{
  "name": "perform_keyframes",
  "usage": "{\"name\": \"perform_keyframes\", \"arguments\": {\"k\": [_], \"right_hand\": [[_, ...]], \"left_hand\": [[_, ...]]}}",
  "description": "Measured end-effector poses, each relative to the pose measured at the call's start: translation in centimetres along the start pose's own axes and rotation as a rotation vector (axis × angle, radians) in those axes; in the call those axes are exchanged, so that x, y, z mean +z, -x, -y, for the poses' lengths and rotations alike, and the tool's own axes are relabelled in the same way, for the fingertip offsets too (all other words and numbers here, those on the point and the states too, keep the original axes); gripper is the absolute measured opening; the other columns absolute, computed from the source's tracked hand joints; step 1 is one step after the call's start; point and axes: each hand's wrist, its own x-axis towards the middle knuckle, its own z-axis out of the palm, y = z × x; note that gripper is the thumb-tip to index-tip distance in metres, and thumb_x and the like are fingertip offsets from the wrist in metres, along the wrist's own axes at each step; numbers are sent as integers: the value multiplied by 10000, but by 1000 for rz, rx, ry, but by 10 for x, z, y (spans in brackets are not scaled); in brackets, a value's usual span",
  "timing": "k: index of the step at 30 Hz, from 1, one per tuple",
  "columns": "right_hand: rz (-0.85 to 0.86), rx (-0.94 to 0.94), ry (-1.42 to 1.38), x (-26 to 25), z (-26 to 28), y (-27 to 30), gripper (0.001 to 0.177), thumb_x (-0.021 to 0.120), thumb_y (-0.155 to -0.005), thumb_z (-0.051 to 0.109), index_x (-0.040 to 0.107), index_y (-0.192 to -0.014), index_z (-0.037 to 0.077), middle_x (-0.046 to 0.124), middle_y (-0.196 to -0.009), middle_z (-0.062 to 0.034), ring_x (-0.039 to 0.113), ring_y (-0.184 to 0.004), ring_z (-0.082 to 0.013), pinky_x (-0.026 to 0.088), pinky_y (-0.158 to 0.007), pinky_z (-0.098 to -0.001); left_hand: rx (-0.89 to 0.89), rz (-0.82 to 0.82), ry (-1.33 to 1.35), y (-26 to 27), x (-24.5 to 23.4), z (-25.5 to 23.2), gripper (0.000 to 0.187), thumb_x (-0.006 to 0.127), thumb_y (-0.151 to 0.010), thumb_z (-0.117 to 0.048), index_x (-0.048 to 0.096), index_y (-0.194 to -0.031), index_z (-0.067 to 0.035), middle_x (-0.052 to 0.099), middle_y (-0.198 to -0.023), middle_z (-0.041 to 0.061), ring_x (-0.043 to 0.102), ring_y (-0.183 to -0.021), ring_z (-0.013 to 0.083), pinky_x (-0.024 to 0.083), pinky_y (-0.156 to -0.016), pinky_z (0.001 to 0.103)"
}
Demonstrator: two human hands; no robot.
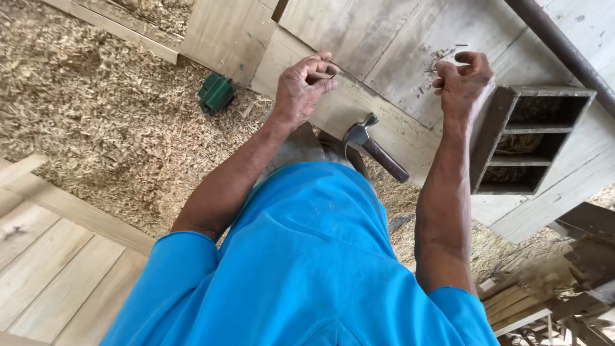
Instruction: The person uses a hammer to drive nails into a wooden plank on a workbench. They repeatedly pick up nails and strike them into the wood, occasionally adjusting the plank's position.
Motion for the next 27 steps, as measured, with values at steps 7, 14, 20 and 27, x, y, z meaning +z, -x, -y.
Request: {"name": "perform_keyframes", "arguments": {"k": [7,14,20,27], "right_hand": [[0,-115,-124,-36,-13,41,147,650,-1013,13,667,-1150,-34,761,-915,-120,745,-676,-147,644,-538,-252],[160,-309,21,-20,22,140,226,764,-994,51,668,-1187,-15,770,-929,-143,779,-842,-211,631,-734,-317],[177,-367,72,-15,11,151,274,813,-975,118,680,-1180,-5,767,-951,-142,779,-872,-225,613,-763,-334],[245,-487,552,0,-26,174,517,896,-740,257,680,-1153,32,651,-1055,-161,631,-1010,-365,533,-810,-490]], "left_hand": [[-116,134,226,29,50,3,265,504,-937,-19,614,-1175,-58,739,-1162,-13,759,-921,117,674,-809,263],[197,340,-153,64,114,-13,205,766,-916,-132,701,-1088,-42,775,-1011,98,760,-946,189,604,-822,343],[246,298,-507,79,108,-27,138,726,-939,-139,725,-1064,-81,756,-935,133,728,-846,286,567,-728,419],[190,184,-605,29,47,-28,133,699,-985,-217,728,-1070,-119,751,-893,108,737,-775,206,599,-638,382]]}}
